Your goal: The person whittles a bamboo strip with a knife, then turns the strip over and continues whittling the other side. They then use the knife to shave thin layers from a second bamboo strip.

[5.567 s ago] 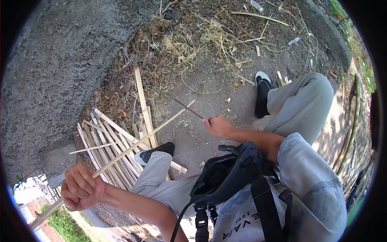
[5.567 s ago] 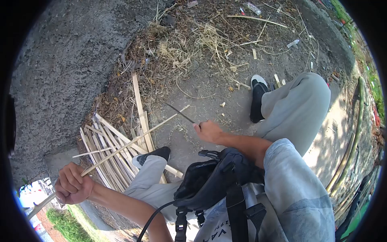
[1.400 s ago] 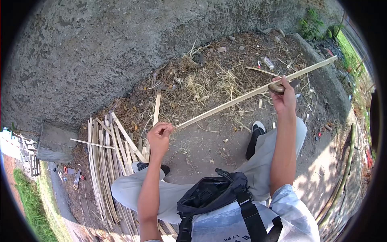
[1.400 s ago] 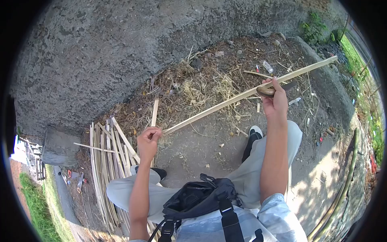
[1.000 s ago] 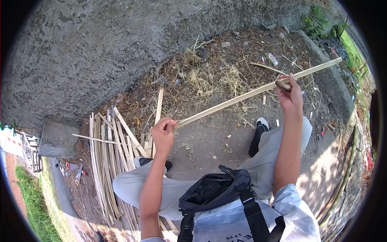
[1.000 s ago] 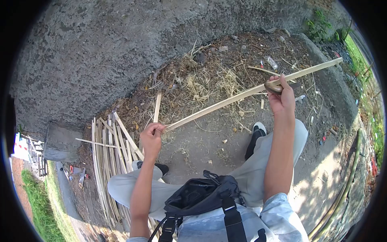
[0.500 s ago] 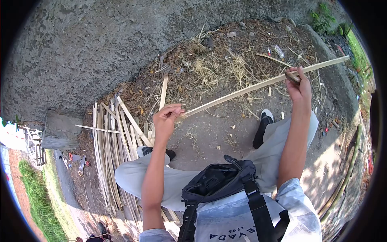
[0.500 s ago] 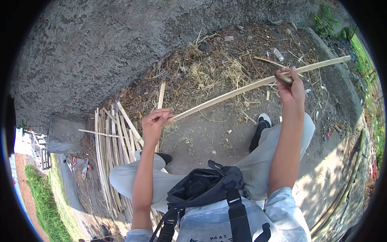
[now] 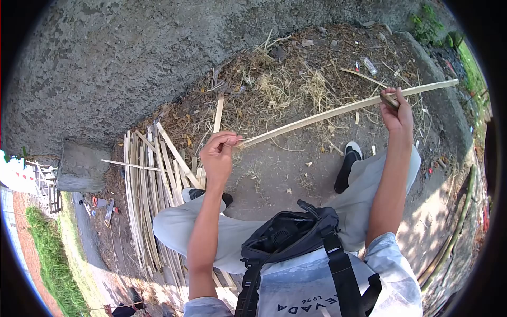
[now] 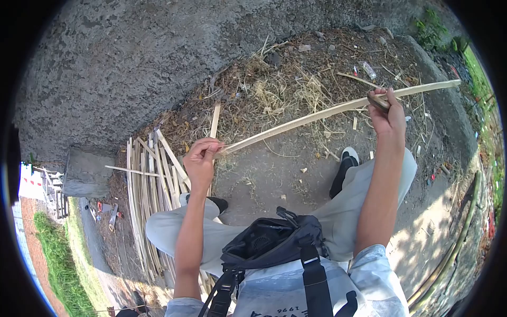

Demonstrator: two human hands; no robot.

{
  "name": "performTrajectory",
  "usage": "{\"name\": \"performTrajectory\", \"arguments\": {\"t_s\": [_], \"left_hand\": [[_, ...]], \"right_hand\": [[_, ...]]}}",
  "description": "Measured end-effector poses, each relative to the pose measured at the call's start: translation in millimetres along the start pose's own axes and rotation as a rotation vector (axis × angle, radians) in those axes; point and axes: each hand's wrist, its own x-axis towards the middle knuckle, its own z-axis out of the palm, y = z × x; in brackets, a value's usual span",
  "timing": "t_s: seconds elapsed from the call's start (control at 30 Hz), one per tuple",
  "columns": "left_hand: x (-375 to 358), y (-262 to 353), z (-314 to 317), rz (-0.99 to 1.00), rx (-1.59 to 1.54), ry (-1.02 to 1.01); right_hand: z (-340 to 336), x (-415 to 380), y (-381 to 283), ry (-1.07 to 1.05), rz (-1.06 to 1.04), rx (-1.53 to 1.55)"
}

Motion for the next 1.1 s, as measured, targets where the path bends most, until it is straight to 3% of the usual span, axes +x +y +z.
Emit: {"name": "performTrajectory", "arguments": {"t_s": [0.13,0.23,0.53,0.83,1.1], "left_hand": [[-1.9,4.3,-1.7,-0.091,-0.14,-0.089],[-3.2,8.8,-8.5,-0.143,0.028,-0.155],[-3.5,3.4,-9.6,-0.281,-0.221,-0.112],[-4.1,-10.1,-6.6,-0.268,-0.225,-0.041],[2.9,-21.6,-22.9,-0.261,-0.602,0.029]], "right_hand": [[-4.5,4.4,0.1,0.002,0.013,0.023],[-4.6,2.1,-0.7,0.009,0.001,0.005],[-8.0,8.1,-1.4,-0.015,0.018,0.003],[-5.6,6.5,1.2,-0.018,0.037,-0.001],[-10.6,12.9,0.9,-0.009,0.023,-0.008]]}}
